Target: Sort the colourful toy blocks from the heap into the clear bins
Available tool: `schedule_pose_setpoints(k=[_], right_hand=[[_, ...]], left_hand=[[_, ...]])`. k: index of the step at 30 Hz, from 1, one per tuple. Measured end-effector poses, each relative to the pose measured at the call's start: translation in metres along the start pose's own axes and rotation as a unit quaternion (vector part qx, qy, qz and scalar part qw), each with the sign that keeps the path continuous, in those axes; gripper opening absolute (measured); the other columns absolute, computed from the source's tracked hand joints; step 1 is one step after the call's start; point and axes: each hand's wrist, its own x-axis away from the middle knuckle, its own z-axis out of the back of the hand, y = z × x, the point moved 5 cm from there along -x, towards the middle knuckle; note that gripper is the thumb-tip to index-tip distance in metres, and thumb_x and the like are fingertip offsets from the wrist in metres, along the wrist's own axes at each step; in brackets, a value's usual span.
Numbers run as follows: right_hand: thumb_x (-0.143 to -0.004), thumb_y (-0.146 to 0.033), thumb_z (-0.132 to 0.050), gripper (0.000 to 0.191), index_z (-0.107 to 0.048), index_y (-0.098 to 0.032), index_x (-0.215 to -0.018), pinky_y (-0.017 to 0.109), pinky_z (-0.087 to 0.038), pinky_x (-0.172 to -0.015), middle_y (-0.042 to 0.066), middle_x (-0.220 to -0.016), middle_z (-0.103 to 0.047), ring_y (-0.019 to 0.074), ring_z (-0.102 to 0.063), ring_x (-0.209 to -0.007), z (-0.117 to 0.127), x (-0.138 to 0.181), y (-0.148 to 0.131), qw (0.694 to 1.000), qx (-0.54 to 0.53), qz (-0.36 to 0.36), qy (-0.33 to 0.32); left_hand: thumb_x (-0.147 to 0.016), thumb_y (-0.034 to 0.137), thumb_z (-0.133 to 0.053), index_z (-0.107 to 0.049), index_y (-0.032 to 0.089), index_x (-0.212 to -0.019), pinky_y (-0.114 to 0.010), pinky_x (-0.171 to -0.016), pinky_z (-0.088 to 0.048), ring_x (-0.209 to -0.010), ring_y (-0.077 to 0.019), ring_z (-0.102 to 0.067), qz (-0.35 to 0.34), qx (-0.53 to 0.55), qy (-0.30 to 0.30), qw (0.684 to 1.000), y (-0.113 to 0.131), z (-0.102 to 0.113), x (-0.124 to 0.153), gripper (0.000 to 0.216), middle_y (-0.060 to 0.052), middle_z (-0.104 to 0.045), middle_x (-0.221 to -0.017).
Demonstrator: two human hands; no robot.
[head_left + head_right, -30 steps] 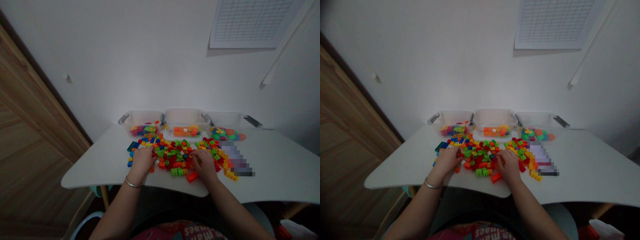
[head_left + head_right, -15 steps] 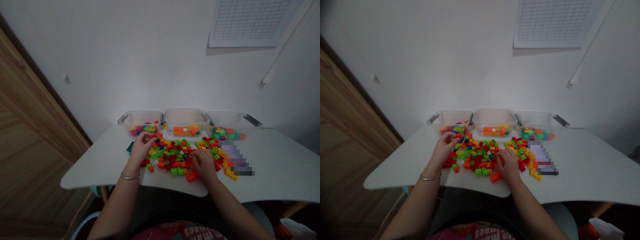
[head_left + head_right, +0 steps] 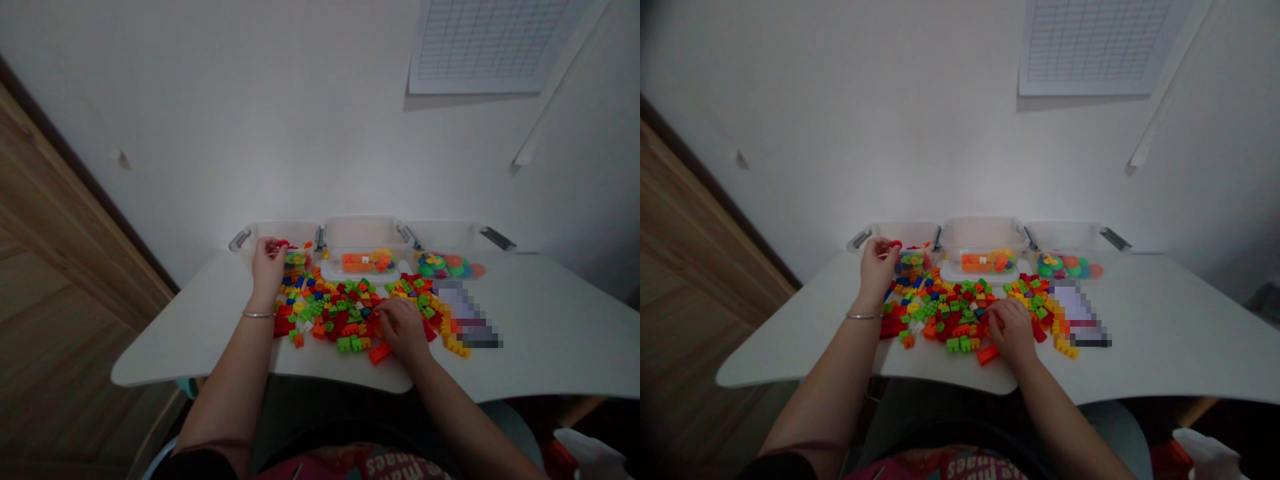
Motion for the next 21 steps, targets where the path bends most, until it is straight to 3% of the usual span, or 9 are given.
schedule_pose_setpoints(k=[4,8,12,15,18,21], right_hand=[[-0.089,-0.020,-0.050,0.015,-0.064,-0.023,-0.085,0.041,-0.044,-0.090,0.003,-0.087,-0.070,0.0209,-0.061,-0.089,0.000,-0.001,-0.001,1.000,-0.004,0.007,-0.005],[-0.089,-0.020,-0.050,0.015,-0.064,-0.022,-0.085,0.041,-0.044,-0.091,0.003,-0.086,-0.070,0.0205,-0.060,-0.089,0.000,-0.001,-0.001,1.000,-0.001,0.008,-0.004],[-0.088,-0.019,-0.050,0.015,-0.064,-0.022,-0.085,0.040,-0.044,-0.090,0.003,-0.086,-0.070,0.0204,-0.060,-0.089,0.000,-0.001,-0.002,1.000,-0.001,0.011,-0.004],[-0.088,-0.019,-0.050,0.015,-0.064,-0.022,-0.085,0.040,-0.044,-0.090,0.003,-0.086,-0.070,0.0202,-0.060,-0.089,0.000,-0.001,-0.002,1.000,-0.004,0.013,-0.004],[-0.088,-0.018,-0.051,0.015,-0.064,-0.022,-0.085,0.039,-0.044,-0.089,0.003,-0.085,-0.070,0.0201,-0.060,-0.088,0.000,-0.001,-0.002,1.000,-0.008,0.018,0.000],[-0.088,-0.018,-0.051,0.015,-0.065,-0.022,-0.085,0.039,-0.044,-0.089,0.002,-0.085,-0.070,0.0202,-0.060,-0.087,-0.001,-0.001,-0.002,1.000,-0.009,0.021,0.003]], left_hand=[[-0.086,0.033,-0.052,-0.062,0.021,-0.094,-0.036,-0.083,-0.047,-0.091,-0.0239,-0.064,-0.085,-0.230,-0.042,0.968,0.016,-0.006,-0.007,0.018,-0.007,-0.069,-0.090],[-0.089,0.030,-0.046,-0.067,0.021,-0.100,-0.038,-0.084,-0.046,-0.091,-0.0267,-0.066,-0.094,-0.331,-0.084,0.935,0.020,-0.015,-0.004,0.026,-0.010,-0.072,-0.092],[-0.091,0.027,-0.042,-0.069,0.019,-0.098,-0.040,-0.094,-0.044,-0.093,-0.0261,-0.065,-0.109,-0.321,-0.102,0.935,0.015,-0.022,-0.002,0.030,-0.011,-0.073,-0.094],[-0.091,0.026,-0.041,-0.070,0.018,-0.095,-0.047,-0.112,-0.030,-0.095,-0.0248,-0.065,-0.127,-0.280,-0.113,0.945,0.008,-0.024,-0.002,0.030,-0.009,-0.074,-0.096],[-0.088,0.027,-0.045,-0.070,0.019,-0.093,-0.049,-0.118,-0.019,-0.095,-0.0227,-0.066,-0.112,-0.220,-0.121,0.961,0.002,-0.021,-0.004,0.026,-0.006,-0.074,-0.098],[-0.087,0.028,-0.047,-0.070,0.020,-0.091,-0.046,-0.116,-0.026,-0.091,-0.0199,-0.067,-0.073,-0.153,-0.118,0.978,0.002,-0.013,-0.005,0.024,-0.003,-0.074,-0.097]])
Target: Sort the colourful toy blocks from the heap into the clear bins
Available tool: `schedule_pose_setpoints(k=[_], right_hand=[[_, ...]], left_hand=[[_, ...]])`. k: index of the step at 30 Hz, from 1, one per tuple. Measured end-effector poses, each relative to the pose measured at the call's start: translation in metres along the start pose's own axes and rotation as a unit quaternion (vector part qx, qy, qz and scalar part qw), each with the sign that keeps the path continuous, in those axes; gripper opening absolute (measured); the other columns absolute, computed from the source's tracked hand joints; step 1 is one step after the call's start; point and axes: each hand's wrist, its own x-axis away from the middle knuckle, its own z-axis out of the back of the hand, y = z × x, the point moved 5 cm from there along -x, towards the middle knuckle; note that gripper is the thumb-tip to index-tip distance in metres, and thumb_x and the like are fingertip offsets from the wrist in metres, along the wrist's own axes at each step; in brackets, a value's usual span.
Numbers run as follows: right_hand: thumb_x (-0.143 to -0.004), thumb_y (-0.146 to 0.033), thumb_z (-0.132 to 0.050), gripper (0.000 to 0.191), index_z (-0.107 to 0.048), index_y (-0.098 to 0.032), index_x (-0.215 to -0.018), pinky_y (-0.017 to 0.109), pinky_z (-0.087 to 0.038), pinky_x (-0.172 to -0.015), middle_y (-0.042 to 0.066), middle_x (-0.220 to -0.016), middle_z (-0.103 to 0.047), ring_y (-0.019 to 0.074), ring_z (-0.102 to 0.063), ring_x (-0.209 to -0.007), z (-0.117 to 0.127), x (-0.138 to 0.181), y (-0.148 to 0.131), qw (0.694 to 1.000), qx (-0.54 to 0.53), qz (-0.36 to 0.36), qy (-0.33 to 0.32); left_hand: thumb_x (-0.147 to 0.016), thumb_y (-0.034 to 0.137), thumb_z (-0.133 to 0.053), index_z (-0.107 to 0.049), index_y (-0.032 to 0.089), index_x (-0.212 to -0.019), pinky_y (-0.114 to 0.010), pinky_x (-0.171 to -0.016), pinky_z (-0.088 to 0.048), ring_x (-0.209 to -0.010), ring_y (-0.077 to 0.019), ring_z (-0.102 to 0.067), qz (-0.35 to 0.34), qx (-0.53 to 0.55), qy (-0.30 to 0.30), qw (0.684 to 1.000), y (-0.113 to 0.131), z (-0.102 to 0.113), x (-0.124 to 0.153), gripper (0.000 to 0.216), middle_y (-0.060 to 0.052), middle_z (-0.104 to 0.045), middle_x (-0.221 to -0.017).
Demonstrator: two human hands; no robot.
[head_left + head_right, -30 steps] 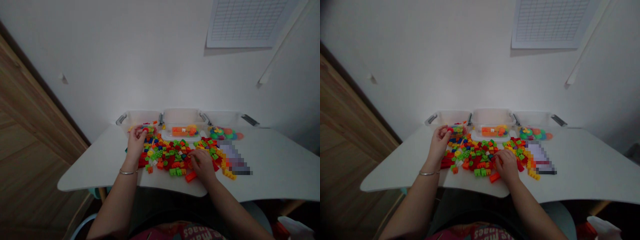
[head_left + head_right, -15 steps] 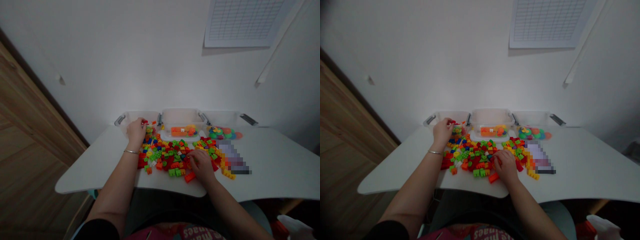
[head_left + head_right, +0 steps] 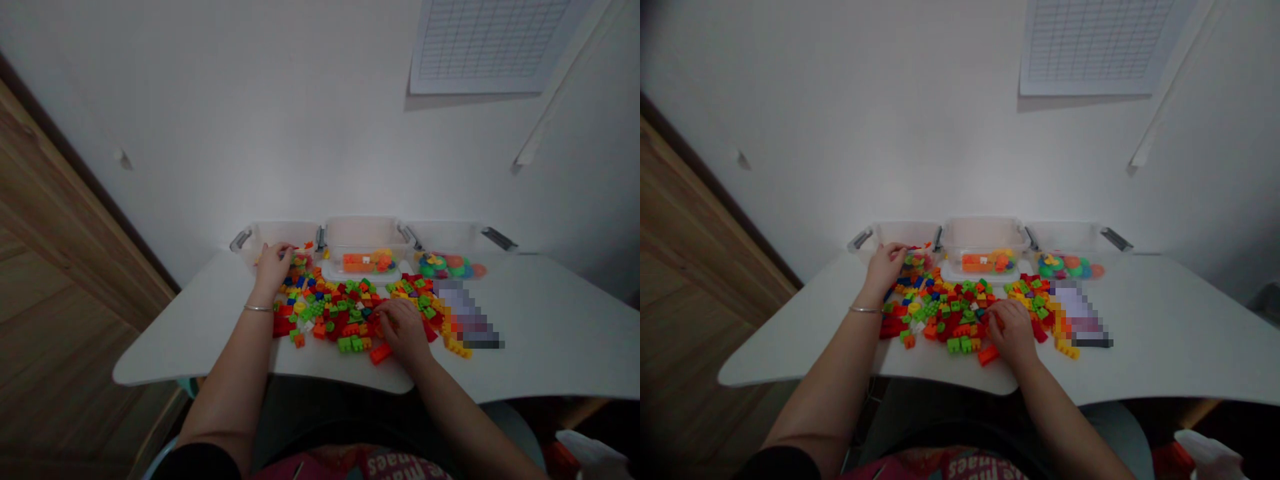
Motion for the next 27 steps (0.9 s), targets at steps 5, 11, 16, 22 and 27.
schedule_pose_setpoints(k=[5,11,16,22,27], right_hand=[[-0.088,-0.018,-0.050,0.015,-0.064,-0.022,-0.085,0.040,-0.044,-0.089,0.002,-0.085,-0.070,0.0206,-0.060,-0.088,-0.001,0.001,0.000,1.000,0.004,0.000,-0.003],[-0.089,-0.020,-0.050,0.015,-0.064,-0.022,-0.085,0.040,-0.044,-0.089,0.003,-0.087,-0.070,0.0210,-0.060,-0.089,-0.002,0.002,0.000,1.000,0.003,-0.011,-0.012],[-0.088,-0.021,-0.051,0.014,-0.064,-0.022,-0.085,0.040,-0.044,-0.088,0.003,-0.087,-0.070,0.0213,-0.060,-0.088,-0.002,0.002,0.001,1.000,0.005,-0.021,-0.017],[-0.088,-0.020,-0.050,0.015,-0.064,-0.022,-0.084,0.039,-0.044,-0.087,0.003,-0.086,-0.070,0.0213,-0.060,-0.088,-0.004,0.001,0.001,0.999,0.002,-0.024,-0.023],[-0.088,-0.020,-0.049,0.016,-0.064,-0.022,-0.084,0.040,-0.044,-0.086,0.004,-0.087,-0.070,0.0223,-0.059,-0.089,-0.005,0.001,0.001,0.999,0.004,-0.028,-0.031]], left_hand=[[-0.086,0.029,-0.049,-0.070,0.018,-0.095,-0.035,-0.093,-0.049,-0.097,-0.0213,-0.065,0.008,0.057,0.021,0.998,0.017,0.024,0.019,0.025,-0.005,-0.073,-0.099],[-0.085,0.026,-0.057,-0.069,0.019,-0.097,-0.037,-0.088,-0.050,-0.093,-0.0216,-0.064,-0.104,0.012,-0.116,0.988,0.054,0.022,0.066,0.018,-0.006,-0.072,-0.097],[-0.084,0.023,-0.063,-0.071,0.021,-0.092,-0.035,-0.082,-0.048,-0.090,-0.0212,-0.062,-0.188,-0.062,-0.291,0.936,0.071,-0.001,0.102,0.011,-0.005,-0.069,-0.093],[-0.082,0.020,-0.061,-0.070,0.021,-0.091,-0.031,-0.078,-0.047,-0.087,-0.0193,-0.062,-0.180,-0.090,-0.369,0.907,0.079,-0.011,0.118,0.013,-0.004,-0.069,-0.093],[-0.082,0.020,-0.058,-0.070,0.020,-0.090,-0.030,-0.071,-0.046,-0.082,-0.0206,-0.062,-0.181,-0.159,-0.359,0.902,0.081,-0.011,0.117,0.014,-0.006,-0.068,-0.089]])
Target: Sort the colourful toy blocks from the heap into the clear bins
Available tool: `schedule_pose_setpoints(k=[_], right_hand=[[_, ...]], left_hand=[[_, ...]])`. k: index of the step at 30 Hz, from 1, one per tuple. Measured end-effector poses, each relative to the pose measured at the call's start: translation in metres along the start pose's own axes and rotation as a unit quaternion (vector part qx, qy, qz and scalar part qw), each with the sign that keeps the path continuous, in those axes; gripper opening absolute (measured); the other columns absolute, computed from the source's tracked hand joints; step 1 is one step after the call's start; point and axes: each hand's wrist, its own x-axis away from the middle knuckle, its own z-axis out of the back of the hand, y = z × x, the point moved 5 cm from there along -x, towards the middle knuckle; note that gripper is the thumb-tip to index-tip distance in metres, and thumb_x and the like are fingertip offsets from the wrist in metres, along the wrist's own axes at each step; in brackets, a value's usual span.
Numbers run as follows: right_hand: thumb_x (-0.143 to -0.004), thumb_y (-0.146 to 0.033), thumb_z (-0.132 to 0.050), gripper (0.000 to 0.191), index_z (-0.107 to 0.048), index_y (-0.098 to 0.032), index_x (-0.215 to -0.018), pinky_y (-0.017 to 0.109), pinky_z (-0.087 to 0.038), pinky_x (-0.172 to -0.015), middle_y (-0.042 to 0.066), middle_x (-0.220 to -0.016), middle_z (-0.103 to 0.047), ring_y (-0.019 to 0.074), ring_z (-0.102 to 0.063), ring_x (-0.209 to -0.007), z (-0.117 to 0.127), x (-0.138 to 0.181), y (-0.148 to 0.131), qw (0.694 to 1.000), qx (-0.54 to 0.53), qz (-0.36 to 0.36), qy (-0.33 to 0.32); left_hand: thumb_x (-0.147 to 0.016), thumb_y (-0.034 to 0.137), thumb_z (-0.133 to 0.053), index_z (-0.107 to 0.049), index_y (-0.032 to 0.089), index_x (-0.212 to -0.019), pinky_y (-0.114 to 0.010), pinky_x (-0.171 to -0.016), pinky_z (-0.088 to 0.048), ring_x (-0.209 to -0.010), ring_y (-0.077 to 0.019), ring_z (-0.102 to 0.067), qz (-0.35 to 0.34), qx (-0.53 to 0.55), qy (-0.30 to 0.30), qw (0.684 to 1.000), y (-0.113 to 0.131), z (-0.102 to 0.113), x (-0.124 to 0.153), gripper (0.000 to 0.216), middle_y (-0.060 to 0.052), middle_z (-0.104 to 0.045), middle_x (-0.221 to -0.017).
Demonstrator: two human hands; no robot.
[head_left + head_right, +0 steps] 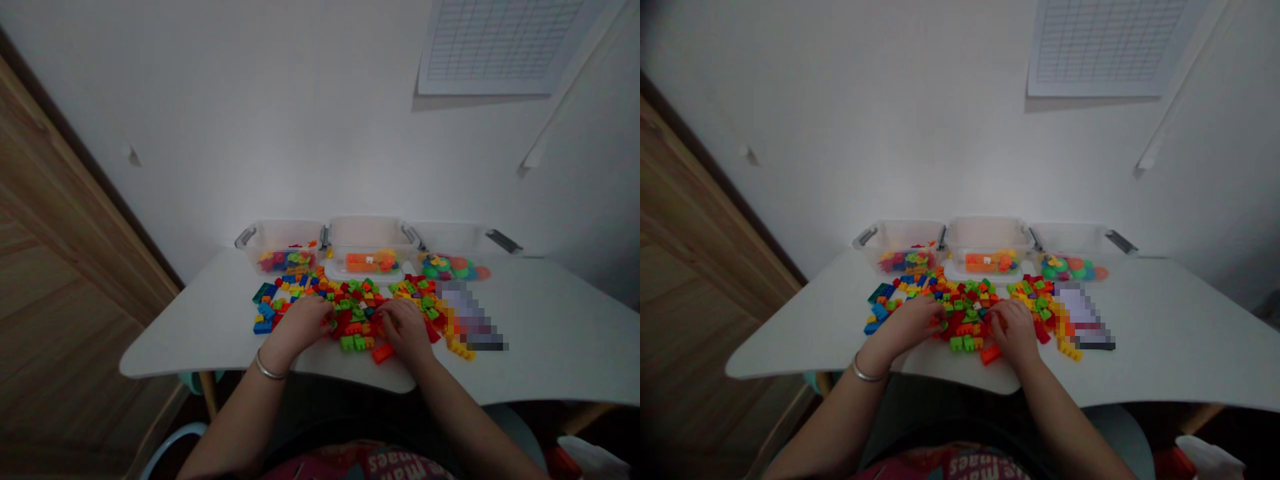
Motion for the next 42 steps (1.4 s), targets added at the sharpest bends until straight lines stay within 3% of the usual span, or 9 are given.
schedule_pose_setpoints(k=[13,19,23,30,36,42], right_hand=[[-0.088,-0.021,-0.049,0.016,-0.064,-0.022,-0.085,0.040,-0.044,-0.088,0.004,-0.087,-0.070,0.0217,-0.059,-0.090,-0.001,0.000,0.000,1.000,-0.004,0.005,0.001],[-0.088,-0.021,-0.049,0.016,-0.064,-0.023,-0.084,0.041,-0.044,-0.088,0.003,-0.087,-0.070,0.0217,-0.060,-0.089,0.001,0.000,-0.002,1.000,-0.005,-0.001,0.002],[-0.088,-0.021,-0.049,0.016,-0.064,-0.023,-0.084,0.040,-0.045,-0.087,0.003,-0.086,-0.070,0.0213,-0.060,-0.088,0.002,0.000,-0.002,1.000,-0.005,-0.001,0.009],[-0.088,-0.020,-0.050,0.014,-0.064,-0.022,-0.086,0.040,-0.044,-0.089,0.003,-0.087,-0.069,0.0212,-0.060,-0.089,0.001,0.000,-0.001,1.000,0.001,0.011,0.007],[-0.089,-0.020,-0.050,0.014,-0.064,-0.022,-0.086,0.040,-0.044,-0.088,0.003,-0.086,-0.070,0.0209,-0.060,-0.088,0.003,0.000,-0.002,1.000,0.001,0.022,0.018],[-0.089,-0.020,-0.050,0.015,-0.064,-0.023,-0.084,0.040,-0.044,-0.089,0.003,-0.086,-0.070,0.0208,-0.060,-0.087,0.004,-0.001,-0.002,1.000,-0.004,0.016,0.021]], left_hand=[[-0.080,0.017,-0.057,-0.067,0.017,-0.094,-0.033,-0.077,-0.049,-0.089,-0.0230,-0.064,-0.009,-0.049,-0.011,0.999,0.004,-0.012,-0.005,0.018,-0.008,-0.069,-0.092],[-0.079,0.015,-0.054,-0.065,0.018,-0.092,-0.032,-0.073,-0.049,-0.086,-0.0230,-0.065,0.008,-0.031,0.006,0.999,0.001,-0.008,-0.003,0.017,-0.008,-0.069,-0.092],[-0.080,0.023,-0.058,-0.064,0.021,-0.095,-0.031,-0.070,-0.048,-0.084,-0.0219,-0.065,0.021,0.020,0.025,0.999,-0.006,-0.003,-0.001,0.016,-0.005,-0.069,-0.094],[-0.080,0.024,-0.064,-0.064,0.020,-0.095,-0.035,-0.081,-0.050,-0.092,-0.0227,-0.064,0.059,0.119,0.157,0.979,-0.020,0.016,-0.006,0.015,-0.005,-0.070,-0.095],[-0.083,0.030,-0.062,-0.065,0.019,-0.101,-0.037,-0.092,-0.049,-0.100,-0.0217,-0.063,0.113,0.200,0.385,0.894,-0.061,0.038,-0.021,0.021,-0.006,-0.070,-0.104],[-0.082,0.028,-0.058,-0.066,0.017,-0.103,-0.040,-0.101,-0.043,-0.107,-0.0252,-0.061,0.164,0.101,0.439,0.878,-0.112,0.060,-0.032,0.025,-0.009,-0.070,-0.107]])
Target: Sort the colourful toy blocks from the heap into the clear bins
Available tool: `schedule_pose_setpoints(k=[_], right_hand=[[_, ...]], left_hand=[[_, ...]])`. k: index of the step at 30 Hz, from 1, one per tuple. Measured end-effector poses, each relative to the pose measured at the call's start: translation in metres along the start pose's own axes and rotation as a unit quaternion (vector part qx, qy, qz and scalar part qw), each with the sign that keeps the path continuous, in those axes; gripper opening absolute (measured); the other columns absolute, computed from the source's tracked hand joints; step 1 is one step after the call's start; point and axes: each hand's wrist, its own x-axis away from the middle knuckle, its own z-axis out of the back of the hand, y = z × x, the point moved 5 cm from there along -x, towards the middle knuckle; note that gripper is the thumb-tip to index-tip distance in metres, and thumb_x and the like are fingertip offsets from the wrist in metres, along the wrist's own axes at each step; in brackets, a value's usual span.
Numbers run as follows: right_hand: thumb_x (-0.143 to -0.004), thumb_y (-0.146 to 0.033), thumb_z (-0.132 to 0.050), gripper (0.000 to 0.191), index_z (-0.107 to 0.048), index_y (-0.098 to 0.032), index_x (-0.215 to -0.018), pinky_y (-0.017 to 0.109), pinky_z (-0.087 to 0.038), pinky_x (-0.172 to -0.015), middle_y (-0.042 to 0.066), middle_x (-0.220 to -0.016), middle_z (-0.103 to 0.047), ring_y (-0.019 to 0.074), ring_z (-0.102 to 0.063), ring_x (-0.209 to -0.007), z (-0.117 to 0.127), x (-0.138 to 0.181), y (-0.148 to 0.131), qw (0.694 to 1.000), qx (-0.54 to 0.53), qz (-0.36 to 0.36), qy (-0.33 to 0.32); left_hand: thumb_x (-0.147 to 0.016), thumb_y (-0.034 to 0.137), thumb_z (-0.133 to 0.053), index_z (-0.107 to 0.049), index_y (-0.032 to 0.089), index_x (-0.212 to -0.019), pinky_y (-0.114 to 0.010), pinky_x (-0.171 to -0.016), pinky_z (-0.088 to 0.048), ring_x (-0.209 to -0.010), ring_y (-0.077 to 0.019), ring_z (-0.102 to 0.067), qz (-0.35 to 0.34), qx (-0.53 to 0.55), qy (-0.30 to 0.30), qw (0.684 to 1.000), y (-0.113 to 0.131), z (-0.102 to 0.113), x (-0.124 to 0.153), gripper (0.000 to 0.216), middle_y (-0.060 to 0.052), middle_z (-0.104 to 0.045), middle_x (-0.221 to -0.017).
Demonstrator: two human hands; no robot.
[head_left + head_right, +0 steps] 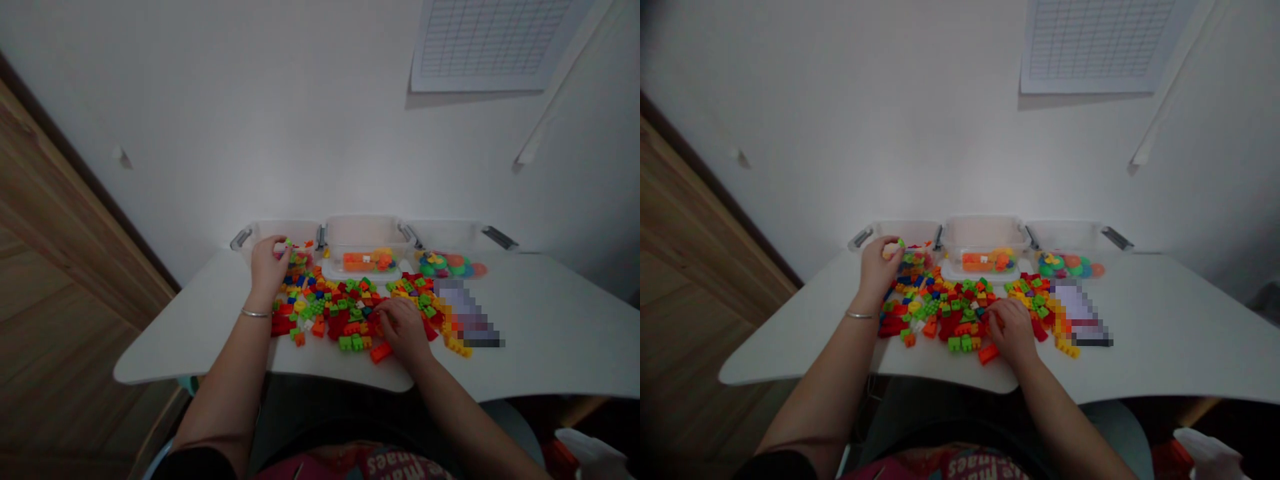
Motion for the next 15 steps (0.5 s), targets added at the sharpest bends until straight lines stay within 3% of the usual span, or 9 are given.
schedule_pose_setpoints(k=[5,15], right_hand=[[-0.088,-0.019,-0.050,0.015,-0.065,-0.023,-0.085,0.041,-0.045,-0.089,0.003,-0.085,-0.070,0.0210,-0.061,-0.088,0.001,0.000,-0.001,1.000,-0.001,0.003,0.004],[-0.089,-0.020,-0.050,0.015,-0.064,-0.023,-0.085,0.040,-0.044,-0.088,0.003,-0.085,-0.070,0.0208,-0.060,-0.088,0.000,0.000,0.000,1.000,0.004,0.000,-0.002]], left_hand=[[-0.081,0.028,-0.056,-0.067,0.018,-0.104,-0.039,-0.093,-0.047,-0.103,-0.0276,-0.064,0.060,-0.045,-0.044,0.996,-0.020,-0.009,-0.008,0.028,-0.010,-0.072,-0.107],[-0.081,0.022,-0.055,-0.063,0.016,-0.113,-0.039,-0.094,-0.048,-0.105,-0.0256,-0.064,0.070,-0.024,-0.038,0.997,-0.021,-0.017,-0.003,0.034,-0.011,-0.071,-0.109]])
